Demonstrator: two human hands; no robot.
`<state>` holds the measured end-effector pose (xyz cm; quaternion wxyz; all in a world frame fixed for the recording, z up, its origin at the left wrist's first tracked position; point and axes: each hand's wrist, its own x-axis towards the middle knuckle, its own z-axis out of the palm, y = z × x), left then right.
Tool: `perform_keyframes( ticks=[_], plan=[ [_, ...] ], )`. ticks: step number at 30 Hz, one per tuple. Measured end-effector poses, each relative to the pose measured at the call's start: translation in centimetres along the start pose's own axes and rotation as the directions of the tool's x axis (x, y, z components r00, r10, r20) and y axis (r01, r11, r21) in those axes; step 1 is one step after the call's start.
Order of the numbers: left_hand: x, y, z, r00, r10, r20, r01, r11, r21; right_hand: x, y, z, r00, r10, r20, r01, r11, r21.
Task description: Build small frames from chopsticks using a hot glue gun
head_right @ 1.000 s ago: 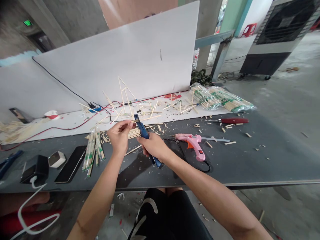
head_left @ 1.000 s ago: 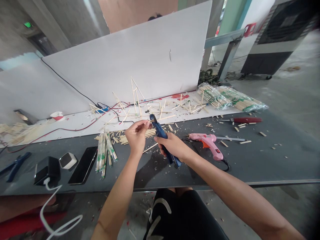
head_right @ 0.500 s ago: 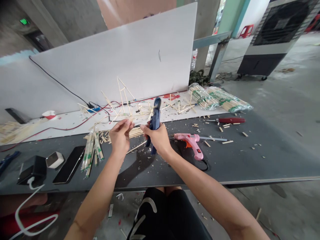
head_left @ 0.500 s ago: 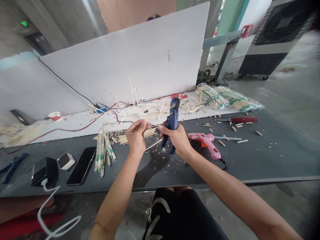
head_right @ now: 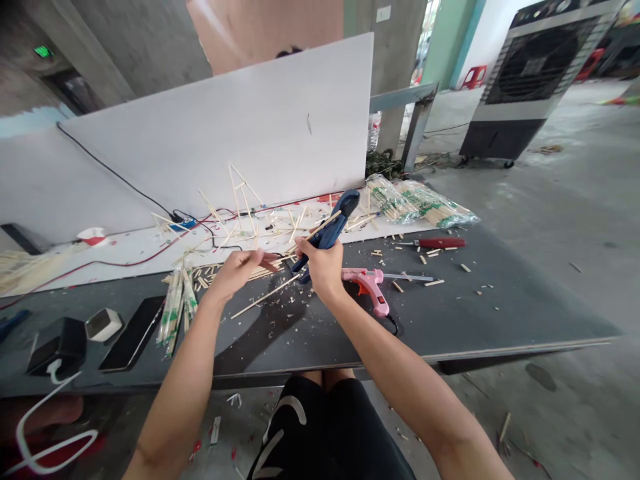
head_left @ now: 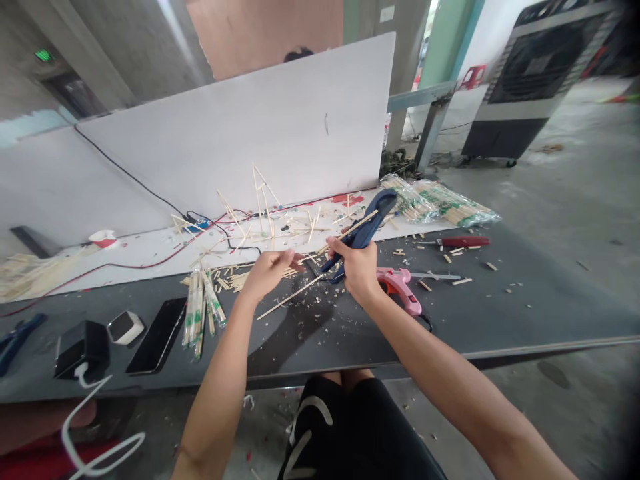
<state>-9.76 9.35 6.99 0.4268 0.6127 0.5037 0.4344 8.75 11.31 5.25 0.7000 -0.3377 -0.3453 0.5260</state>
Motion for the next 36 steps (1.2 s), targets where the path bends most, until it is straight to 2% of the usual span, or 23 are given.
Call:
perform_keyframes(
  ticks=[2,3,5,7,9,11,15,18,20,23,25,28,33,36],
  plan=[
    [-0.5,1.1,-1.9,0.994,0.071,-0.088,-0.045,0.963,0.266,0.3,-0.3,-0.3,0.998,-0.057,-0.034,0.056,0.998,-0.015],
    [-0.9,1.7,-2.7,0.993,0.080,-0.090,-0.047,0.945,0.323,0.4,-0.4,-0.4,0.996,-0.074,-0.045,0.073,0.997,-0.028],
    [-1.5,3.0,-3.9,1.000,0.006,0.025,-0.013,0.957,0.289,0.5,-0.6,-0.6,0.994,-0.096,-0.059,0.092,0.994,-0.066],
    [-1.8,4.2,-4.7,0.973,-0.103,0.209,0.068,0.983,0.168,0.5,-0.8,-0.7,0.994,-0.099,-0.052,0.094,0.991,-0.099],
    [-1.7,4.7,-4.9,0.947,-0.142,0.288,0.112,0.987,0.119,0.4,-0.9,-0.6,0.996,-0.087,-0.031,0.083,0.990,-0.110],
    [-1.3,4.6,-4.5,0.964,-0.108,0.242,0.077,0.988,0.133,0.0,-1.0,-0.5,0.998,-0.064,0.000,0.064,0.993,-0.097],
    [-0.9,2.8,-2.7,0.999,0.035,0.002,-0.035,0.993,0.109,-2.0,-1.5,0.3,0.994,-0.005,0.111,0.008,0.999,-0.032],
    [-1.5,1.9,-1.9,0.974,0.133,-0.181,-0.119,0.989,0.086,-3.8,-1.7,0.9,0.963,0.043,0.268,-0.031,0.998,-0.051],
    [-2.0,1.7,-1.8,0.961,0.126,-0.248,-0.120,0.992,0.039,-4.6,-1.5,1.2,0.940,0.057,0.337,-0.037,0.997,-0.066],
    [-2.5,2.0,-2.1,0.976,0.040,-0.214,-0.081,0.979,-0.188,-4.4,-1.1,1.2,0.954,0.052,0.295,-0.029,0.996,-0.083],
    [-2.5,2.2,-2.0,0.986,0.029,-0.161,-0.076,0.954,-0.290,-3.9,-0.9,0.9,0.967,0.040,0.251,-0.017,0.995,-0.096],
    [-2.5,2.5,-1.3,0.980,0.103,-0.169,-0.133,0.975,-0.179,-3.0,-0.8,0.6,0.971,0.008,0.238,0.012,0.997,-0.081],
    [-2.2,2.4,0.9,0.985,0.164,-0.060,-0.160,0.985,0.061,-2.5,-0.4,0.5,0.978,0.008,0.208,-0.002,1.000,-0.027],
    [-1.5,2.4,2.1,0.977,0.211,-0.038,-0.203,0.968,0.144,-2.2,-0.2,0.4,0.982,0.014,0.190,-0.012,1.000,-0.011]
  ],
)
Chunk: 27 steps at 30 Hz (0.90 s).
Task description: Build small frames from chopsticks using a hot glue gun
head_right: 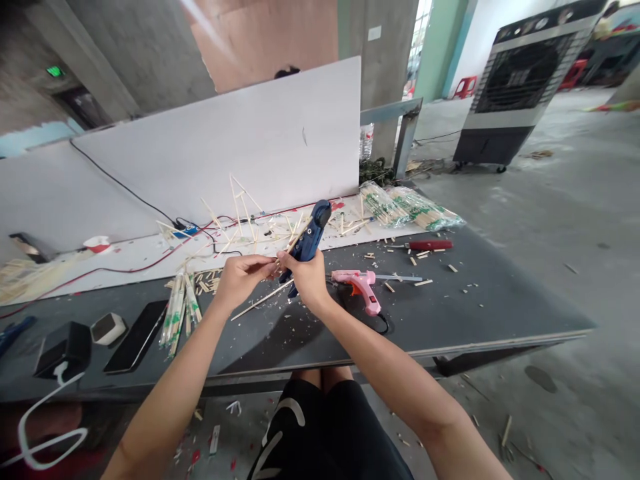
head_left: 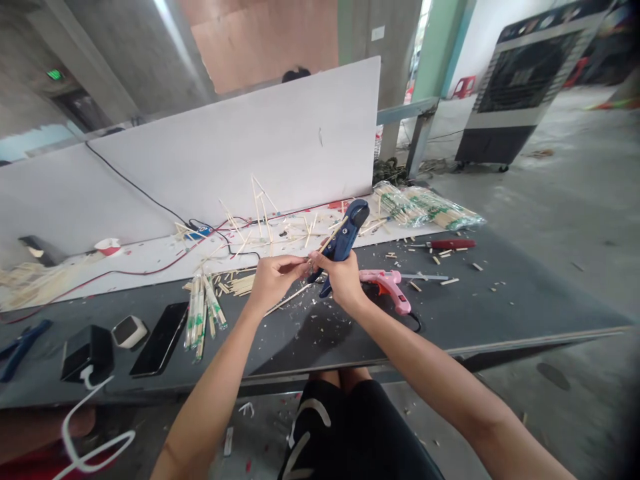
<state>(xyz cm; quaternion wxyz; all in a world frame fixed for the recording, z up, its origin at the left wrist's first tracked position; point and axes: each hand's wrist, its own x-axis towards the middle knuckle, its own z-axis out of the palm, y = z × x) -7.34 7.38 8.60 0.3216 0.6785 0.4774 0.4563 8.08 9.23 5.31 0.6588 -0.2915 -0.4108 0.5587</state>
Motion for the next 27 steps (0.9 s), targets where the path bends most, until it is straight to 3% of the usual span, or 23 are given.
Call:
perform_keyframes(
  ticks=[5,7,10,12,13,16,17,19,21,23,27],
  plan=[
    [1.6,-0.1,0.7,0.983,-0.026,0.183,0.034,0.999,-0.039,0.5,-0.1,-0.2,0.999,0.010,-0.043,-0.012,0.999,-0.042],
    [2.0,-0.7,0.6,0.980,-0.043,0.196,0.054,0.997,-0.052,0.6,-0.4,-0.2,0.999,0.002,-0.051,-0.005,0.998,-0.061],
    [2.2,-2.0,0.2,0.995,-0.047,0.083,0.048,0.999,-0.019,1.0,-1.3,-0.8,0.994,-0.031,-0.103,0.017,0.990,-0.139],
    [2.1,-3.0,-0.3,0.999,-0.004,-0.053,0.009,0.994,0.106,1.5,-2.3,-1.8,0.986,-0.082,-0.145,0.026,0.936,-0.352],
    [2.1,-3.5,-0.6,0.993,0.040,-0.114,-0.017,0.981,0.193,1.9,-2.8,-2.5,0.982,-0.118,-0.146,0.027,0.858,-0.514],
    [1.9,-4.4,-1.0,0.964,0.139,-0.227,-0.050,0.932,0.358,2.9,-4.3,-4.5,0.980,-0.184,-0.078,0.011,0.439,-0.899],
    [1.8,-4.6,-1.0,0.963,0.121,-0.242,-0.038,0.946,0.323,3.1,-4.6,-4.9,0.983,-0.173,-0.054,0.008,0.341,-0.940],
    [1.8,-4.7,-0.5,0.971,0.022,-0.239,0.007,0.993,0.121,3.3,-5.0,-5.2,0.985,-0.168,-0.032,0.011,0.252,-0.968],
    [1.7,-4.6,0.1,0.978,-0.065,-0.198,0.042,0.992,-0.118,3.3,-5.0,-5.1,0.979,-0.200,-0.035,0.018,0.257,-0.966],
    [1.6,-4.5,0.7,0.977,-0.090,-0.191,0.039,0.966,-0.255,3.2,-4.8,-4.9,0.980,-0.196,-0.043,0.027,0.343,-0.939],
    [1.6,-4.1,1.0,0.966,-0.109,-0.236,0.017,0.933,-0.360,3.0,-4.3,-4.7,0.999,0.016,-0.032,-0.034,0.716,-0.698]
  ],
)
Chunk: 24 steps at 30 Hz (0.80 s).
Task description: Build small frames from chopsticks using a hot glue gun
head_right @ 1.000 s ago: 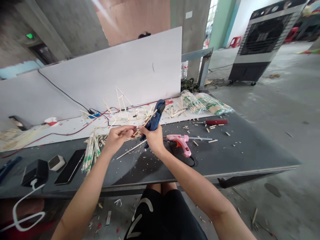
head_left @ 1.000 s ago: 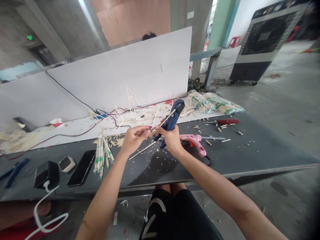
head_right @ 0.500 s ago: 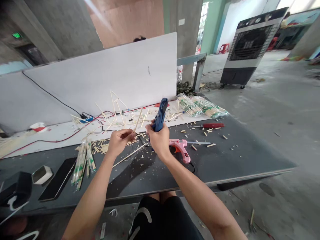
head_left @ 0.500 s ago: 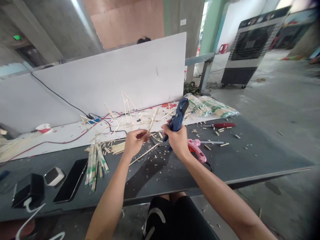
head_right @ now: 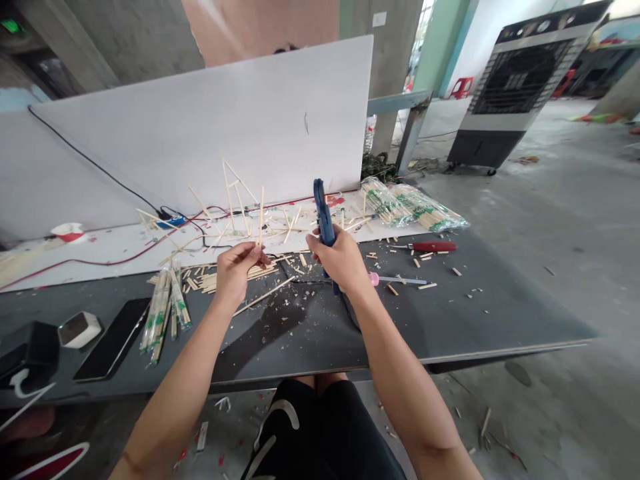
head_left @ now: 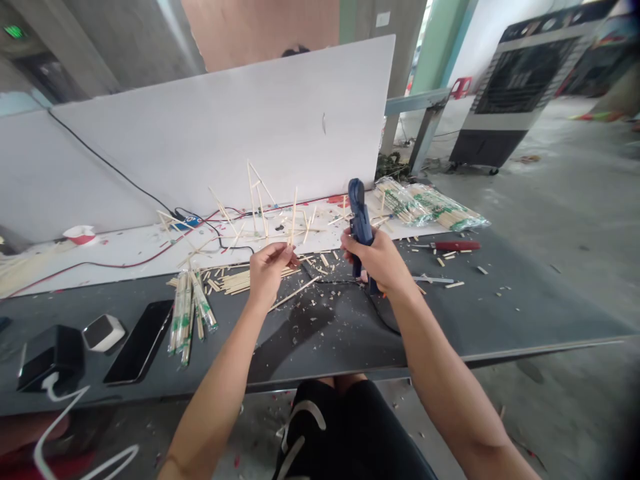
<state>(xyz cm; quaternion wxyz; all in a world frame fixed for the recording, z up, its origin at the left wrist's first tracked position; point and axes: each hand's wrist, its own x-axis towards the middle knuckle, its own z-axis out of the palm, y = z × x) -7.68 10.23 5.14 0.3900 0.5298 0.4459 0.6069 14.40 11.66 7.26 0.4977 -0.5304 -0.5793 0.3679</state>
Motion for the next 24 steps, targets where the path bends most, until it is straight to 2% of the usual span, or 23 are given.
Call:
perform_keyframes(
  ticks=[2,6,10,14,19,20,22,24],
  plan=[
    [-0.1,0.2,0.1,0.999,-0.033,0.020,0.034,0.998,-0.045,-0.1,0.0,0.5,0.999,0.026,0.027,-0.030,0.984,0.174],
    [-0.7,0.5,0.6,0.981,-0.087,0.176,0.097,0.994,-0.053,-0.8,-0.2,2.1,0.995,-0.003,0.100,-0.036,0.919,0.392],
    [-1.3,0.3,1.4,0.932,-0.135,0.335,0.152,0.988,-0.025,-1.6,-0.5,3.5,0.994,-0.052,0.094,0.009,0.912,0.411],
    [-1.6,0.3,1.8,0.908,-0.176,0.380,0.189,0.982,0.005,-1.9,-0.6,3.7,0.992,-0.049,0.115,-0.004,0.908,0.419],
    [-0.7,0.8,0.1,0.924,-0.179,0.338,0.145,0.982,0.122,-1.4,-0.3,3.3,0.998,-0.051,0.035,0.032,0.909,0.416],
    [-0.5,0.9,-0.4,0.942,-0.156,0.297,0.112,0.981,0.160,-1.3,-0.2,3.2,0.998,-0.058,0.025,0.043,0.910,0.413],
    [0.0,1.0,-1.4,0.991,-0.033,0.133,0.000,0.971,0.240,-1.1,-0.1,3.1,0.997,-0.071,0.008,0.062,0.908,0.414],
    [0.3,1.0,-1.9,0.995,0.100,0.006,-0.098,0.955,0.282,-1.0,0.0,3.0,0.997,-0.073,0.010,0.062,0.902,0.427]
  ],
)
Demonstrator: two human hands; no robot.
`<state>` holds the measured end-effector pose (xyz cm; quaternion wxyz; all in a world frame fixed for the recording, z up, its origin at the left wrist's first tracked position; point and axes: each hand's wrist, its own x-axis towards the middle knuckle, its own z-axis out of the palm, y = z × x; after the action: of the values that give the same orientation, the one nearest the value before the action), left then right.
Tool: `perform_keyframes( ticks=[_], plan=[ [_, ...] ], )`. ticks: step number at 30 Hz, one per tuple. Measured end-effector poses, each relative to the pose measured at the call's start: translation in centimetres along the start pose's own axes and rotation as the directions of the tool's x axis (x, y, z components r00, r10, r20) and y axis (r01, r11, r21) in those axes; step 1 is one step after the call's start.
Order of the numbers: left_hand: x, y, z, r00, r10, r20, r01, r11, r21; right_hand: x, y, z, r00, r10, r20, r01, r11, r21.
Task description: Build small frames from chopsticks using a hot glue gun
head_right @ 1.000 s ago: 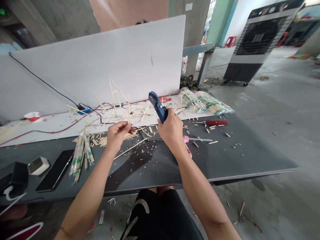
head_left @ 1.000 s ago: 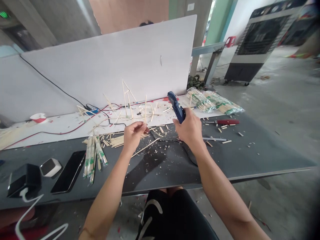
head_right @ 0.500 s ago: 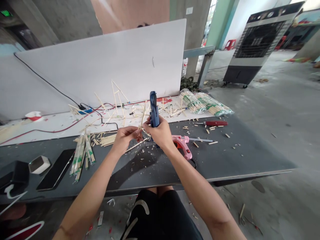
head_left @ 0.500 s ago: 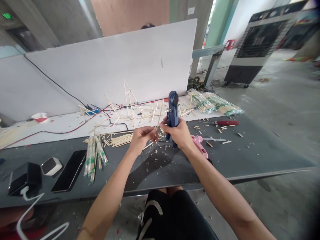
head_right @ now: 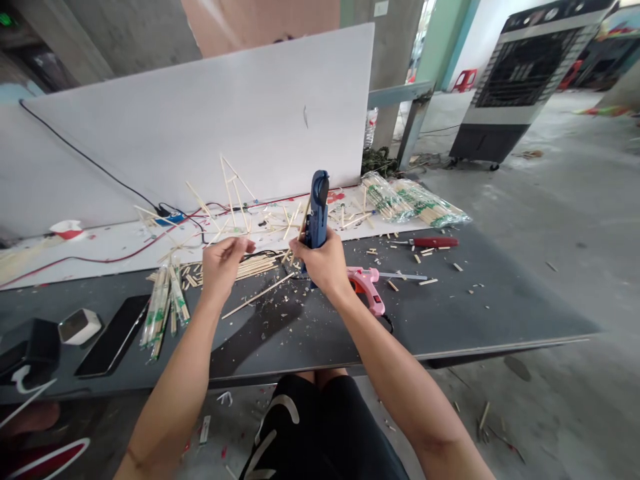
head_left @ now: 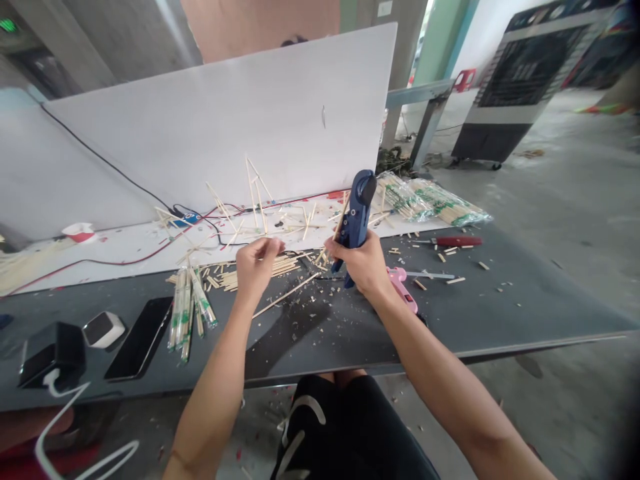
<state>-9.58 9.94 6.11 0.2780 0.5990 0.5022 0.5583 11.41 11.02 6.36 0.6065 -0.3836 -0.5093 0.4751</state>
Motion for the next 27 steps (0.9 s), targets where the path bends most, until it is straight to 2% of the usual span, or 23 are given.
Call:
perform_keyframes(
  ticks=[1,2,3,4,6,7,8,9,12,15,17,18,19,21,23,24,25,27],
  plan=[
    [0.1,0.0,0.0,1.000,0.010,0.009,-0.010,1.000,-0.016,0.0,0.0,0.0,1.000,0.009,0.007,-0.009,1.000,0.011],
    [0.0,0.1,0.1,0.996,-0.005,0.087,0.010,0.998,-0.059,0.0,0.0,0.0,1.000,0.017,0.018,-0.017,1.000,0.024],
    [0.0,0.1,0.3,0.976,-0.029,0.218,0.054,0.992,-0.110,-0.1,0.0,0.0,0.999,0.022,0.029,-0.023,0.999,0.034],
    [-0.2,0.2,0.6,0.930,-0.048,0.365,0.110,0.983,-0.150,-0.1,0.0,0.0,0.999,0.024,0.038,-0.025,0.999,0.041],
    [-0.5,0.2,1.3,0.803,-0.071,0.592,0.211,0.962,-0.171,-0.3,0.0,0.1,0.999,0.023,0.043,-0.025,0.999,0.041],
    [-0.7,0.1,1.7,0.758,-0.084,0.647,0.244,0.956,-0.161,-0.3,0.0,0.1,0.999,0.025,0.041,-0.027,0.999,0.038],
    [-0.8,-0.1,2.0,0.740,-0.105,0.664,0.266,0.953,-0.146,-0.4,-0.1,0.1,0.999,0.029,0.038,-0.030,0.999,0.038],
    [-0.9,-0.3,2.2,0.750,-0.132,0.648,0.283,0.950,-0.134,-0.4,-0.1,0.1,0.999,0.031,0.035,-0.033,0.999,0.041],
    [-0.8,-1.1,2.5,0.843,-0.190,0.504,0.296,0.945,-0.139,-0.3,-0.3,0.0,0.999,0.022,0.033,-0.023,0.998,0.057],
    [0.0,-1.8,1.7,0.901,-0.232,0.366,0.298,0.945,-0.134,0.2,-0.7,-0.7,1.000,-0.010,-0.010,0.010,0.999,0.034],
    [0.7,-2.5,0.5,0.928,-0.275,0.251,0.288,0.958,-0.015,0.8,-0.9,-1.7,0.991,-0.043,-0.124,0.041,0.999,-0.018],
    [1.0,-2.8,-0.1,0.941,-0.285,0.183,0.269,0.957,0.111,1.1,-1.0,-2.3,0.973,-0.075,-0.218,0.067,0.997,-0.044],
    [1.3,-3.1,-0.8,0.949,-0.285,0.135,0.240,0.930,0.278,1.5,-1.2,-3.0,0.936,-0.119,-0.332,0.104,0.993,-0.064],
    [1.6,-3.7,-1.8,0.955,-0.277,0.104,0.173,0.808,0.564,2.2,-1.4,-4.4,0.798,-0.213,-0.564,0.196,0.976,-0.091],
    [1.7,-4.1,-2.3,0.954,-0.276,0.117,0.106,0.676,0.729,2.8,-1.5,-5.8,0.645,-0.268,-0.716,0.264,0.957,-0.120],
    [1.7,-4.2,-2.4,0.954,-0.273,0.124,0.082,0.634,0.769,3.0,-1.6,-6.3,0.593,-0.282,-0.754,0.283,0.950,-0.133],
    [1.7,-4.2,-2.5,0.955,-0.268,0.130,0.065,0.614,0.787,3.1,-1.6,-6.8,0.562,-0.290,-0.774,0.296,0.945,-0.139],
    [1.7,-3.9,-2.6,0.954,-0.265,0.139,0.072,0.654,0.753,3.2,-1.6,-7.1,0.555,-0.289,-0.780,0.313,0.941,-0.125]
  ],
)
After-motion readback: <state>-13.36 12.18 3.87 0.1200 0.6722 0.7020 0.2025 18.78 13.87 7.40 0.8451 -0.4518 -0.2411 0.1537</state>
